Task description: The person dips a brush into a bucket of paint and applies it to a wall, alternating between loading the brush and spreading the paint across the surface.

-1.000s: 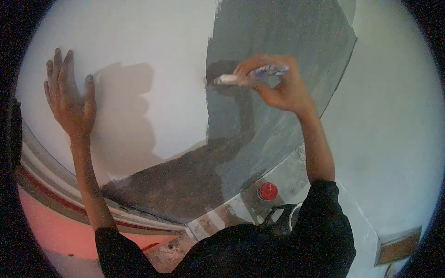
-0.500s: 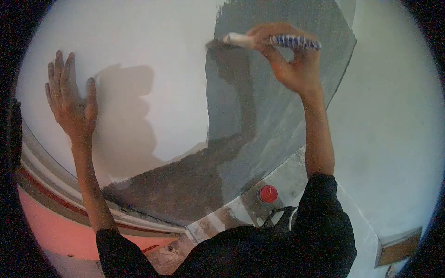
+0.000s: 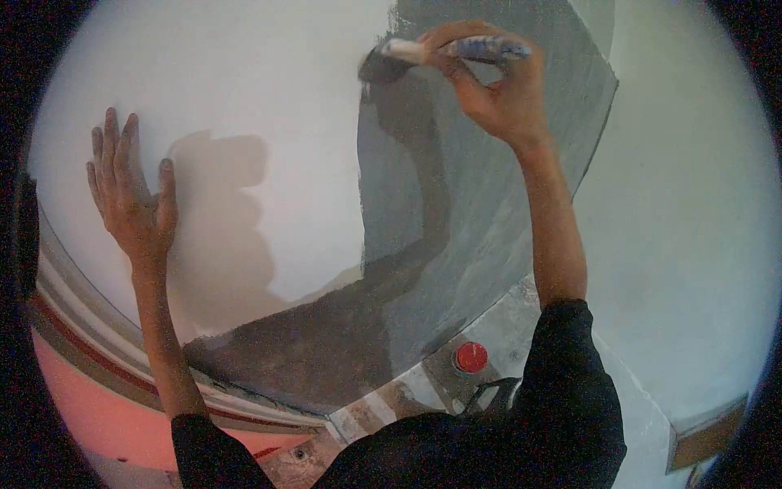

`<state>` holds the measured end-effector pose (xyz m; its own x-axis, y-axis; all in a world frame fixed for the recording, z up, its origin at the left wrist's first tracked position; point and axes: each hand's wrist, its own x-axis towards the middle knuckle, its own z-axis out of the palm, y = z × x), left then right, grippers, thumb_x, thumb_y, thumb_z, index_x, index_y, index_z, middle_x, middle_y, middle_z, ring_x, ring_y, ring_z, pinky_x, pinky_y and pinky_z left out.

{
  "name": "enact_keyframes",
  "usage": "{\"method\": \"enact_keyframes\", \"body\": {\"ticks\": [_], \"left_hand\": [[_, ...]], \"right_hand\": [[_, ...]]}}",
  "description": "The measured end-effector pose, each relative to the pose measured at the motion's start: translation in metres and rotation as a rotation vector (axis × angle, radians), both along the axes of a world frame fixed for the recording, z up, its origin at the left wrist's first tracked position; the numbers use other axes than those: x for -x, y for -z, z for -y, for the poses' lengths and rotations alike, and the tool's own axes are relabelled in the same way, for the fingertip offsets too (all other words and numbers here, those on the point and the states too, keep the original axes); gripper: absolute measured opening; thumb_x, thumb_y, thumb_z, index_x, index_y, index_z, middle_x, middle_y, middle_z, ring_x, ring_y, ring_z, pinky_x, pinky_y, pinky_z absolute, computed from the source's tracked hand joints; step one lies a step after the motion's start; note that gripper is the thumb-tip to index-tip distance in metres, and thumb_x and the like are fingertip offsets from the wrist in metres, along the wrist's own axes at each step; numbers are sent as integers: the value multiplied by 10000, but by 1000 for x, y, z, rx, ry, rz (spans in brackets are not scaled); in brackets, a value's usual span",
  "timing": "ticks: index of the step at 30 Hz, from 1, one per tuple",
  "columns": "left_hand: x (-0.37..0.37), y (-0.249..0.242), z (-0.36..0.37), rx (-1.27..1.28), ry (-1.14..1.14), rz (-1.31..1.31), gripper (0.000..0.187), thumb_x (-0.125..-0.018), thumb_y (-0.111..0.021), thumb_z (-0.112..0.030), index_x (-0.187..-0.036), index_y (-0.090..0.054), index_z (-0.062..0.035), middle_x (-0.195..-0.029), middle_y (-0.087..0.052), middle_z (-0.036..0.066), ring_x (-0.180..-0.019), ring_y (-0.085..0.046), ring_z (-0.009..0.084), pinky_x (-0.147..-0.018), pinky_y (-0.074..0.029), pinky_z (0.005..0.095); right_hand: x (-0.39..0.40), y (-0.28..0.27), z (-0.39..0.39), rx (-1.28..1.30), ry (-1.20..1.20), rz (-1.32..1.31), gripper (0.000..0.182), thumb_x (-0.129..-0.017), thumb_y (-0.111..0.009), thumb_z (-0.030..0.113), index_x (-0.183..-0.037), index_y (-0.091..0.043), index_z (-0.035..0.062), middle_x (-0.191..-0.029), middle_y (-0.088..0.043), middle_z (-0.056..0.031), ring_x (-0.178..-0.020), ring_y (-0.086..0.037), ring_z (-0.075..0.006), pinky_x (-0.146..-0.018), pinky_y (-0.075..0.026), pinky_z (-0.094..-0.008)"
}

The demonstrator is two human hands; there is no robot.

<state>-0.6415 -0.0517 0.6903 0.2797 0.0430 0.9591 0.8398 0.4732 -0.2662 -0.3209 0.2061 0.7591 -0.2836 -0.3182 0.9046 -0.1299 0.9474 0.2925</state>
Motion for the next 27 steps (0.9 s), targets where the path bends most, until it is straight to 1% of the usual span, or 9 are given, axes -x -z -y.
{"method": "enact_keyframes", "body": {"ticks": [3, 6, 9, 12, 15, 18, 21, 24, 27], "left_hand": [[0, 0, 1, 8, 0, 21, 596, -854, -660, -223, -1422, -480, -196, -1530, -413, 46, -1437, -329, 298, -1163, -233, 557], [-2, 0, 2, 4, 12, 47, 597, -850, -662, -225, -1419, -484, -197, -1527, -418, 46, -1437, -330, 297, -1166, -228, 556], [-1, 1, 2, -1, 8, 50, 597, -844, -665, -221, -1414, -490, -198, -1527, -419, 45, -1439, -328, 294, -1169, -221, 558], [-2, 0, 1, -1, -3, 64, 594, -841, -665, -217, -1411, -495, -200, -1529, -415, 45, -1442, -323, 287, -1173, -216, 555], [-3, 0, 3, 5, 9, 61, 588, -845, -660, -221, -1409, -495, -203, -1530, -413, 44, -1441, -326, 284, -1178, -215, 547], [-4, 1, 3, 8, -8, 85, 583, -849, -654, -226, -1410, -495, -202, -1531, -412, 46, -1439, -330, 286, -1177, -218, 544], [-2, 1, 3, 5, 11, 68, 584, -849, -651, -234, -1410, -493, -203, -1533, -410, 46, -1440, -329, 285, -1179, -217, 540], [-3, 1, 2, 4, 0, 81, 590, -845, -655, -238, -1411, -492, -203, -1534, -409, 48, -1443, -323, 286, -1177, -219, 542], [-2, 1, 2, 6, -10, 82, 597, -840, -659, -242, -1411, -492, -202, -1532, -411, 51, -1444, -320, 293, -1174, -221, 551]], "right_hand": [[-10, 5, 18, -51, -8, -10, 210, -795, -740, -9, -989, -706, 66, -992, -725, -86, -921, -703, -194, -811, -580, -341], [-11, 31, 27, 45, -36, 234, 222, -785, -750, 3, -990, -707, 76, -997, -725, -85, -910, -706, -194, -787, -582, -337], [-1, 38, 23, -14, 89, 173, 230, -779, -747, 0, -990, -706, 83, -994, -726, -82, -900, -711, -200, -771, -580, -326], [6, 13, 9, -110, 65, 97, 253, -780, -740, -9, -1008, -699, 91, -994, -726, -81, -896, -715, -203, -774, -578, -321], [6, -9, 5, -146, 128, -31, 282, -775, -739, -17, -1027, -684, 96, -996, -726, -79, -891, -717, -201, -765, -580, -325], [-6, 0, 24, -143, 109, -57, 284, -773, -744, -17, -1025, -683, 99, -995, -726, -76, -884, -716, -204, -751, -581, -326], [-6, 24, 34, -26, 57, 134, 256, -775, -745, -14, -1001, -698, 94, -993, -726, -76, -872, -716, -200, -734, -581, -324], [4, 23, 24, 1, 106, 89, 240, -775, -746, -15, -986, -706, 94, -993, -726, -77, -862, -716, -196, -722, -578, -315], [11, -2, 11, -146, 232, -27, 244, -774, -747, -15, -988, -702, 93, -995, -726, -77, -854, -716, -193, -714, -577, -311]]}}
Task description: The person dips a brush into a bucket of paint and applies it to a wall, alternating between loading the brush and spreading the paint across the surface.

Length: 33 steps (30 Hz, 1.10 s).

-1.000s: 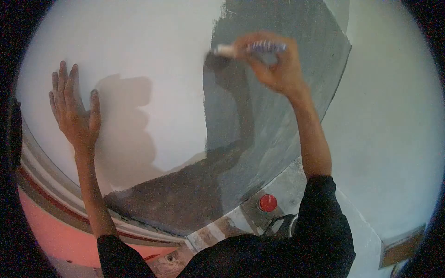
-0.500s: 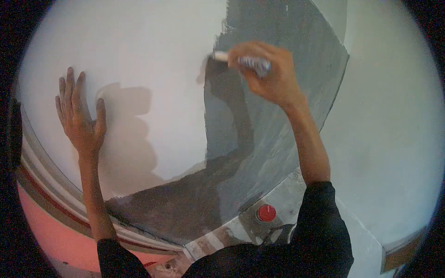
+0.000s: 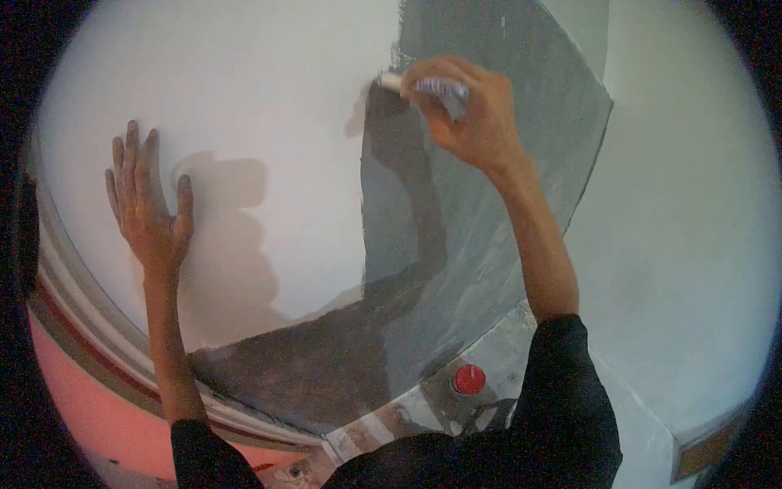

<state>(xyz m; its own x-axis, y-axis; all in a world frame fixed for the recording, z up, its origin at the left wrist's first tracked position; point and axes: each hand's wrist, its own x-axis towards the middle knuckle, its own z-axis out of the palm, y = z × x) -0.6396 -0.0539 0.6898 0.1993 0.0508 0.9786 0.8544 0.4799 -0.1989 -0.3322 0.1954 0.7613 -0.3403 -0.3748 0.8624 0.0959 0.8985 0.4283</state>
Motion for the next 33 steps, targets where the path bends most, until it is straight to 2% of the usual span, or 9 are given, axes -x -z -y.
{"method": "enact_keyframes", "body": {"ticks": [3, 6, 9, 15, 18, 21, 27, 30, 33], "left_hand": [[-3, 0, 0, -3, 31, 7, 595, -840, -655, -244, -1411, -494, -199, -1534, -407, 53, -1445, -317, 299, -1171, -220, 559], [-1, 0, 0, 0, 23, 10, 592, -846, -646, -247, -1415, -488, -200, -1540, -398, 52, -1447, -313, 297, -1174, -214, 558], [-1, 0, 1, 1, 15, 0, 585, -854, -637, -249, -1417, -485, -201, -1544, -391, 51, -1449, -309, 295, -1176, -209, 558], [-2, 0, 1, 11, 12, 30, 575, -857, -634, -252, -1411, -492, -197, -1543, -393, 56, -1451, -305, 290, -1177, -209, 560], [0, 0, 3, 17, 14, 22, 570, -860, -628, -250, -1410, -494, -191, -1542, -394, 56, -1451, -306, 290, -1175, -214, 560], [0, -1, 1, 6, 21, 10, 571, -856, -627, -245, -1409, -497, -184, -1542, -395, 58, -1450, -309, 294, -1172, -216, 564], [-3, -2, 2, 4, 49, 17, 582, -845, -625, -239, -1410, -498, -191, -1536, -405, 62, -1448, -313, 297, -1167, -219, 572], [-3, -2, 2, 9, 33, 34, 589, -840, -625, -237, -1413, -494, -199, -1534, -407, 62, -1447, -314, 297, -1168, -217, 573], [-1, -1, 2, 6, 58, 29, 603, -833, -630, -234, -1418, -487, -212, -1539, -399, 60, -1447, -314, 297, -1171, -213, 571]], "right_hand": [[2, -20, 5, -119, -49, -114, 236, -779, -743, -14, -985, -702, 93, -992, -727, -82, -850, -717, -195, -710, -578, -308], [-10, -12, 23, -53, -107, -105, 220, -789, -738, -10, -981, -702, 91, -978, -728, -87, -846, -717, -190, -708, -578, -308], [-10, 6, 21, 51, -248, 80, 204, -797, -732, -9, -975, -700, 86, -961, -729, -90, -839, -718, -190, -704, -576, -306], [8, -17, 13, -17, 22, -70, 194, -801, -731, -5, -971, -702, 84, -943, -731, -70, -827, -718, -179, -702, -572, -297], [12, -38, 8, -153, -23, -196, 180, -804, -730, -2, -960, -706, 84, -941, -732, -63, -822, -717, -172, -701, -570, -291], [-2, -32, 22, -88, -100, -195, 174, -804, -726, -7, -953, -706, 81, -943, -732, -66, -821, -716, -176, -698, -569, -292], [-5, 5, 31, 139, -110, 87, 156, -804, -726, -10, -936, -708, 71, -936, -731, -72, -847, -716, -167, -720, -574, -291], [0, -13, 18, 61, -1, -25, 155, -812, -719, -10, -945, -708, 69, -938, -733, -79, -846, -717, -167, -729, -577, -288], [0, -36, 7, -4, -95, -154, 176, -827, -706, -8, -986, -703, 69, -948, -736, -76, -853, -721, -164, -723, -581, -285]]}}
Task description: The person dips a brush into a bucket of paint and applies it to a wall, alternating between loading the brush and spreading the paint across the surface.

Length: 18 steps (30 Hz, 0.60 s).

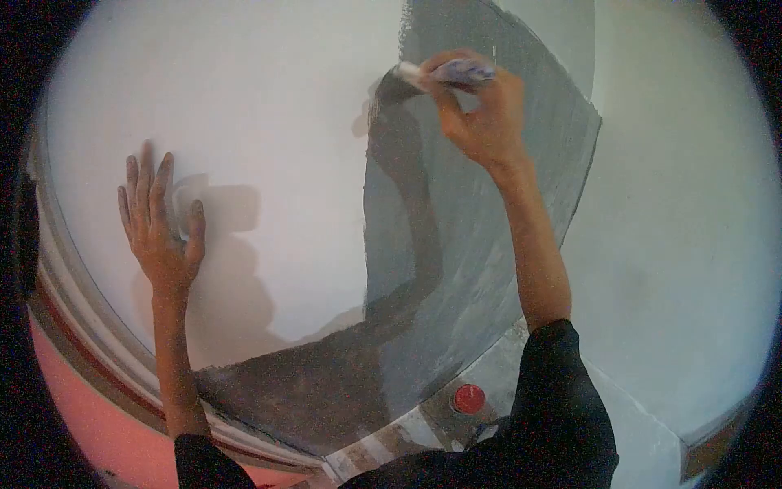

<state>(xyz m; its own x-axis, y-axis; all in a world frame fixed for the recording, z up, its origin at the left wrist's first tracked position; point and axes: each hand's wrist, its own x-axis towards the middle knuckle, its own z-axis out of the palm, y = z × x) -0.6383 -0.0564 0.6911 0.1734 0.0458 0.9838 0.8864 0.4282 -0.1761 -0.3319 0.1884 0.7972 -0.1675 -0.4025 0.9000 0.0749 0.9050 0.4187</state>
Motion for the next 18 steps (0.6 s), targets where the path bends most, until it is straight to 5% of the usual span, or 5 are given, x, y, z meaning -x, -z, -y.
{"method": "enact_keyframes", "body": {"ticks": [15, 18], "left_hand": [[0, 2, 0, -7, 9, 16, 628, -814, -639, -230, -1420, -478, -245, -1549, -385, 33, -1452, -304, 279, -1182, -206, 561], [0, 2, 1, -3, 23, 17, 632, -813, -639, -226, -1423, -474, -248, -1549, -384, 31, -1452, -304, 280, -1184, -204, 559]], "right_hand": [[-18, 24, -19, 105, -42, -100, 158, -873, -672, -15, -1010, -681, 63, -1046, -723, -91, -902, -712, -181, -682, -591, -287], [-13, 37, -16, 109, -230, -251, 137, -870, -677, -12, -988, -676, 56, -1021, -729, -95, -866, -715, -170, -692, -593, -283]]}}
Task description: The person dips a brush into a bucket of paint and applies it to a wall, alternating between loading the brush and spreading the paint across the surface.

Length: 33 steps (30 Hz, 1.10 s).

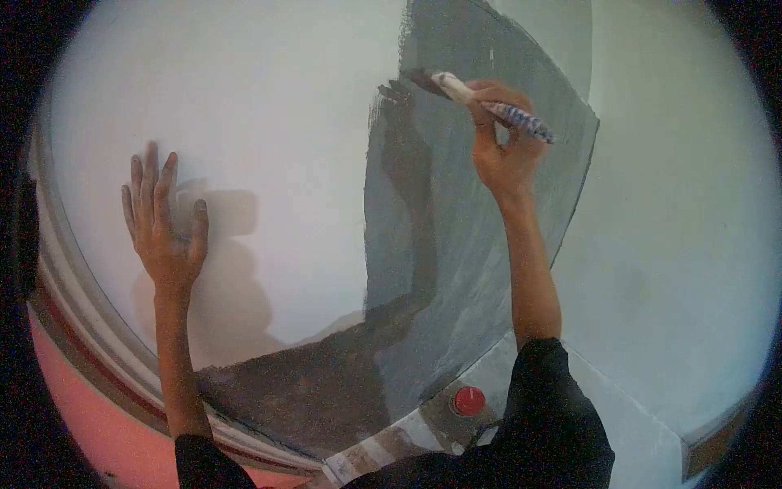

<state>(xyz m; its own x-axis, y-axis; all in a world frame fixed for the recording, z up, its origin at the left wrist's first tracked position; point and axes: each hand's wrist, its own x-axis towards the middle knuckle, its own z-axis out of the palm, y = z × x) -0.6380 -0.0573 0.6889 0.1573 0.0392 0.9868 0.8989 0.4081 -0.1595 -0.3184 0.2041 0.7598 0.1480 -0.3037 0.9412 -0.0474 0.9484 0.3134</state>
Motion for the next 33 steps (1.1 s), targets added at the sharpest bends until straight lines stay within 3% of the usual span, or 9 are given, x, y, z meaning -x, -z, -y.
{"method": "enact_keyframes", "body": {"ticks": [3, 6, 9, 12, 21, 24, 27, 30, 33], "left_hand": [[0, 0, -1, -7, -17, -18, 631, -819, -638, -231, -1427, -469, -247, -1550, -383, 31, -1452, -305, 279, -1184, -203, 559], [-1, 0, 1, 10, -11, 12, 619, -833, -635, -251, -1429, -466, -246, -1550, -382, 33, -1451, -305, 281, -1184, -203, 559], [-1, -4, -2, -5, -19, -3, 620, -833, -635, -250, -1430, -465, -245, -1550, -382, 34, -1452, -303, 284, -1183, -204, 561], [0, -3, -1, 7, -33, 1, 627, -831, -640, -256, -1432, -462, -246, -1549, -383, 33, -1452, -302, 285, -1183, -207, 559], [-4, -1, 0, 16, -10, 20, 626, -822, -654, -224, -1422, -476, -230, -1550, -380, 35, -1455, -294, 286, -1184, -201, 564], [-5, -2, 0, 13, 1, 25, 630, -815, -660, -211, -1418, -479, -227, -1556, -371, 40, -1457, -290, 286, -1186, -195, 564], [-5, -1, 2, 27, -4, 32, 629, -815, -662, -213, -1417, -479, -227, -1558, -366, 45, -1457, -289, 288, -1185, -194, 564], [-5, -2, 1, 22, -4, 28, 641, -810, -669, -211, -1420, -476, -229, -1558, -368, 45, -1458, -288, 290, -1181, -202, 566], [-3, -1, 2, 23, -4, 22, 641, -811, -671, -213, -1422, -475, -227, -1556, -372, 44, -1459, -287, 288, -1177, -210, 564]], "right_hand": [[0, 2, -10, 25, 187, 125, 130, -870, -673, -21, -977, -670, 52, -1009, -731, -98, -877, -718, -177, -712, -600, -294], [3, -2, -2, -35, -63, -17, 157, -865, -675, -26, -1002, -671, 50, -1001, -734, -95, -882, -720, -176, -723, -602, -296], [7, -11, 6, 101, 185, 218, 147, -884, -633, -79, -997, -641, 15, -1011, -711, -126, -899, -691, -172, -723, -581, -275], [3, -5, 9, 40, 15, 89, 152, -876, -633, -92, -984, -652, 13, -1018, -712, -115, -901, -681, -160, -712, -565, -263], [-7, 8, -7, 29, -4, 61, 154, -863, -692, -3, -1006, -697, 56, -1016, -731, -89, -869, -714, -162, -676, -597, -292], [-9, 2, -1, 82, 198, 269, 164, -868, -680, -20, -1016, -685, 51, -1026, -728, -98, -875, -715, -172, -682, -597, -288], [1, 2, 7, -27, -107, 85, 137, -881, -673, -4, -1009, -686, 43, -1003, -731, -103, -864, -719, -167, -684, -596, -278], [8, -8, 16, 122, 172, 358, 102, -889, -633, -67, -963, -640, 2, -992, -717, -119, -936, -699, -181, -728, -592, -277], [5, -12, 23, 9, -80, 223, 85, -893, -630, -60, -950, -651, -1, -1002, -720, -103, -905, -697, -159, -715, -584, -260]]}}
